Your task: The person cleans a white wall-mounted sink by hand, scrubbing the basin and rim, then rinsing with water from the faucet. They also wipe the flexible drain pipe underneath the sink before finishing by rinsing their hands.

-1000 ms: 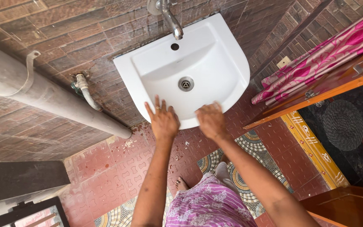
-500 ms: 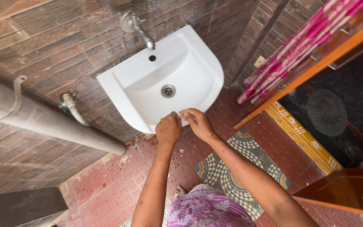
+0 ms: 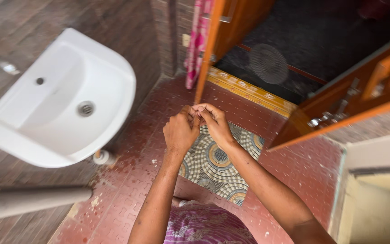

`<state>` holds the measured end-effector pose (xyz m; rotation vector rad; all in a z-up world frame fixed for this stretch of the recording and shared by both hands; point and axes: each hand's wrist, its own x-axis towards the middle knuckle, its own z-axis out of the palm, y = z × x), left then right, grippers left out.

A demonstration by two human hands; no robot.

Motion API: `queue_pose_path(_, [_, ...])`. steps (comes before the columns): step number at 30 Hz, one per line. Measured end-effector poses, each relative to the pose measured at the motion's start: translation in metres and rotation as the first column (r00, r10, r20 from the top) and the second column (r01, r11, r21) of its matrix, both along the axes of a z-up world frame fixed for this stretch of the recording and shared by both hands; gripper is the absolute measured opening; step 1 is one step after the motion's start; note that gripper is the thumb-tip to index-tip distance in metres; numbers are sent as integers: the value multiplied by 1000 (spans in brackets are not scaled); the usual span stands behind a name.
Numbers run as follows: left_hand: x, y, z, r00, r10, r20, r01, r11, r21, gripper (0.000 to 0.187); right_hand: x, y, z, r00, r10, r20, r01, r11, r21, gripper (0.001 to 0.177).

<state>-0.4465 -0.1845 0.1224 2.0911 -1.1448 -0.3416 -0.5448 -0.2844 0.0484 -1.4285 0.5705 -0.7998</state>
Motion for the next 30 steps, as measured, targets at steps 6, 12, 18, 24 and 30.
queue_pose_path(6, [-124, -33, -11, 955, -296, 4, 297, 955, -15, 19, -158, 4, -3, 965, -259, -38, 259, 966, 5, 26])
queue_pose_path(12, [-252, -57, -24, 842, -540, -18, 538, 841, -48, 18, -296, 17, -10, 863, -504, -36, 505, 860, 67, 25])
queue_pose_path(18, [-337, -67, -28, 718, -696, -3, 695, 717, -49, 18, -375, 27, -17, 735, -678, -8, 671, 725, 155, 24])
queue_pose_path(24, [-337, -68, -23, 706, -708, 3, 707, 706, -33, 16, -378, 29, -11, 736, -676, 21, 658, 723, 209, 24])
queue_pose_path(30, [-259, -57, -12, 839, -543, 29, 544, 835, -84, 19, -295, 8, -4, 834, -545, 82, 506, 817, 276, 22])
